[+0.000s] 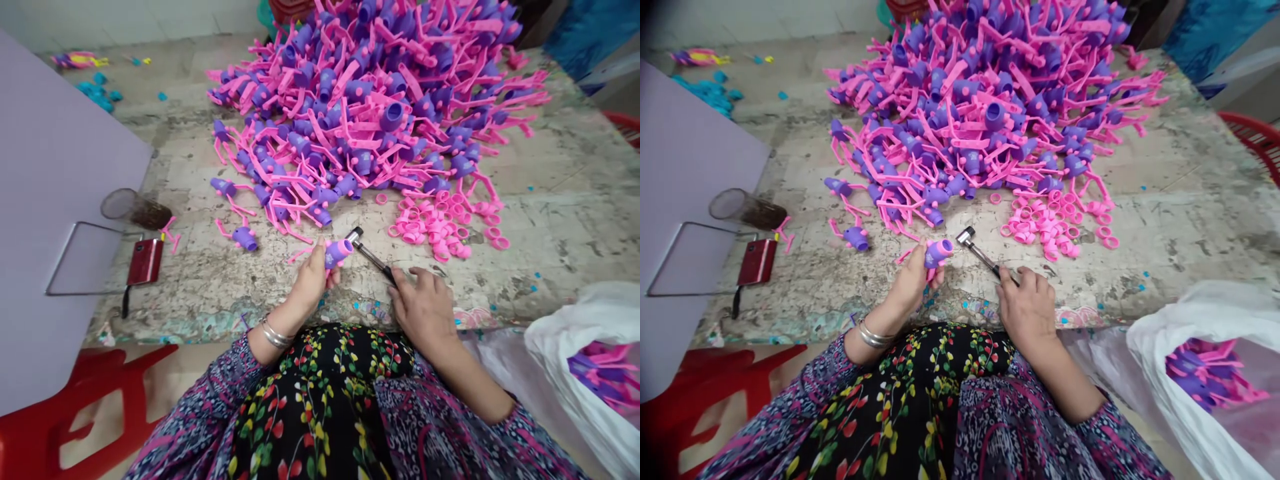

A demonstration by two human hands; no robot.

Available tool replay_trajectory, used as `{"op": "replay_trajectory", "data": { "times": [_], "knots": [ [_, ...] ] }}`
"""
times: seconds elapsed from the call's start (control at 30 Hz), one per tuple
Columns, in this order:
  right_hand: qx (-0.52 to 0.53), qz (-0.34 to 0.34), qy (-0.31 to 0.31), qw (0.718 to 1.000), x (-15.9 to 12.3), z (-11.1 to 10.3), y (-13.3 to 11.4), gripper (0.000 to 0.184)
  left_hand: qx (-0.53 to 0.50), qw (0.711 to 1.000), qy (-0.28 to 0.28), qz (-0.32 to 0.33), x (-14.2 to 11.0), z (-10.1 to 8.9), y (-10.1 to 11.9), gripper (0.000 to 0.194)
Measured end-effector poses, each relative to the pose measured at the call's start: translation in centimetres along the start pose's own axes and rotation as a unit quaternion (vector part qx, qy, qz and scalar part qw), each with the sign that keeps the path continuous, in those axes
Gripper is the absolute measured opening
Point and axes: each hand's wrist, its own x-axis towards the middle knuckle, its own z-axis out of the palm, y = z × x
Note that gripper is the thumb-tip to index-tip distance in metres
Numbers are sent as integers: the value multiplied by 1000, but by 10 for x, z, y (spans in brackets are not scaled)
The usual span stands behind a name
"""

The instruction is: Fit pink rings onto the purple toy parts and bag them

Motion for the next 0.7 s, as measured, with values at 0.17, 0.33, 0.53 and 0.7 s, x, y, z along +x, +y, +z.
{"op": "replay_trajectory", "data": {
  "times": [0.17, 0.33, 0.53, 0.7],
  "knots": [
    [423, -31, -46, 905, 12, -7, -28, 39, -32, 996, -82, 31, -11, 18, -4, 50],
    [661, 131, -114, 730, 18, 2, -42, 30, 164, 962, -200, 89, -32, 19, 3, 59],
    [732, 267, -73, 622, 11, -3, -5, 27, 268, 869, -369, 193, -45, -16, 32, 51],
    [729, 333, 143, 581, -8, -29, 61, 11, 258, 947, -81, 171, -12, -74, 35, 39]
  ]
}}
